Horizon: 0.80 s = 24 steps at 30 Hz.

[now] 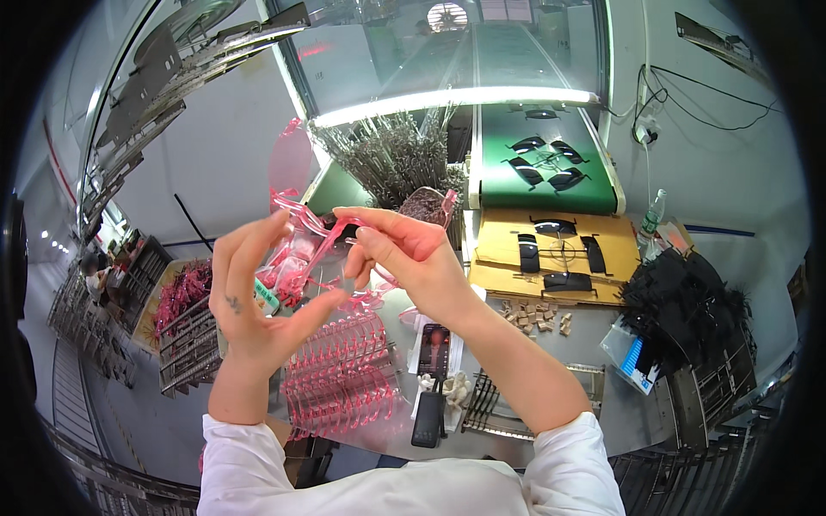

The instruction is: The person assembles pink plastic hangers by inserting black metal rods into the hanger frames and placing them onto a metal rack. They also handle a small black device and put on white gloves before continuing the assembly.

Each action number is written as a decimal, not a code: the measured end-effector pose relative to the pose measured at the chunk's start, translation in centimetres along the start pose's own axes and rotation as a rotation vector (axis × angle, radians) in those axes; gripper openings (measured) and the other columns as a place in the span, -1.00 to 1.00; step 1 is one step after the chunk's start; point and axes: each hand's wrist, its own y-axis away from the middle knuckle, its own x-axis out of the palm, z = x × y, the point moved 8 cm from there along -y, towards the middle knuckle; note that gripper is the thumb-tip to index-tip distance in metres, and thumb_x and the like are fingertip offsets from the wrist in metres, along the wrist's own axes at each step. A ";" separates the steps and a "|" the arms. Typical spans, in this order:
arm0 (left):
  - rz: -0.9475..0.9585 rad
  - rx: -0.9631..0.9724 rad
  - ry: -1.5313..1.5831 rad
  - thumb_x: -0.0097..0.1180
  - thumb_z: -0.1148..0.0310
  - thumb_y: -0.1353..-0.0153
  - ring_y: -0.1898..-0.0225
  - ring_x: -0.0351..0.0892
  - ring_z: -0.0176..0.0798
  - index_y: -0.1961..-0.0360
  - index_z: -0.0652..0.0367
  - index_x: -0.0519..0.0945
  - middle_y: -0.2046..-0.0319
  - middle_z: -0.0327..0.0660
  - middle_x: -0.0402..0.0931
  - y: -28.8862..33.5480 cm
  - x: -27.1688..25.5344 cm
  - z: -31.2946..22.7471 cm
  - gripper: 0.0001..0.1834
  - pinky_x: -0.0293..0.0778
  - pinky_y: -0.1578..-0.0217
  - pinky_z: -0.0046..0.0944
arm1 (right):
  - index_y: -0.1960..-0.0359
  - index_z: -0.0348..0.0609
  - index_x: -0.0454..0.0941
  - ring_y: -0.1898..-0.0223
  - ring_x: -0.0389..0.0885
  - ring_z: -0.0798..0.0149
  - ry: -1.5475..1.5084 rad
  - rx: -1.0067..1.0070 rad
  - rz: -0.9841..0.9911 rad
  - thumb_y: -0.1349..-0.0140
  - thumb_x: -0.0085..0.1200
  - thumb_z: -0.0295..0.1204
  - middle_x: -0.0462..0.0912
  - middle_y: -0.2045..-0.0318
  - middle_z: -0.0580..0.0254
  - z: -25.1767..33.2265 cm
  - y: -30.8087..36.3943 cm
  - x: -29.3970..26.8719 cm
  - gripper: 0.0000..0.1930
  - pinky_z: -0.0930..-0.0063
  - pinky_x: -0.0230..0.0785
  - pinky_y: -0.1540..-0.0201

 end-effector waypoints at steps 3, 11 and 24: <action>0.056 -0.004 -0.001 0.69 0.18 0.21 0.15 0.53 -0.13 -0.20 0.29 0.59 0.17 -0.15 0.55 1.1 -0.4 0.0 -0.11 0.51 0.13 -0.18 | -0.33 -0.32 0.48 0.33 0.64 0.43 -0.039 0.013 -0.025 -0.56 -0.03 -0.40 0.68 0.38 0.21 0.2 0.9 -0.3 -0.61 0.50 0.51 0.18; -0.039 0.018 -0.027 0.60 0.35 0.11 0.12 0.47 -0.12 -0.07 0.24 0.64 0.10 -0.12 0.54 2.2 -1.3 1.5 -0.35 0.43 0.14 -0.18 | -0.41 -0.45 0.29 0.30 0.61 0.29 -0.182 -0.048 -0.083 -0.59 -0.09 -0.29 0.63 0.38 0.08 -2.2 7.2 -5.2 -0.48 0.40 0.48 0.18; 0.032 0.004 -0.192 0.66 0.21 0.19 -0.19 0.43 0.01 -0.17 0.05 0.60 -0.12 -0.15 0.48 -1.7 2.2 1.4 -0.19 0.18 -0.39 0.27 | -0.49 -0.15 0.24 0.45 0.49 0.43 -0.693 -0.083 -0.220 -0.57 -0.06 -0.22 0.55 0.43 0.39 -2.3 7.2 -6.0 -0.45 0.27 0.43 -0.10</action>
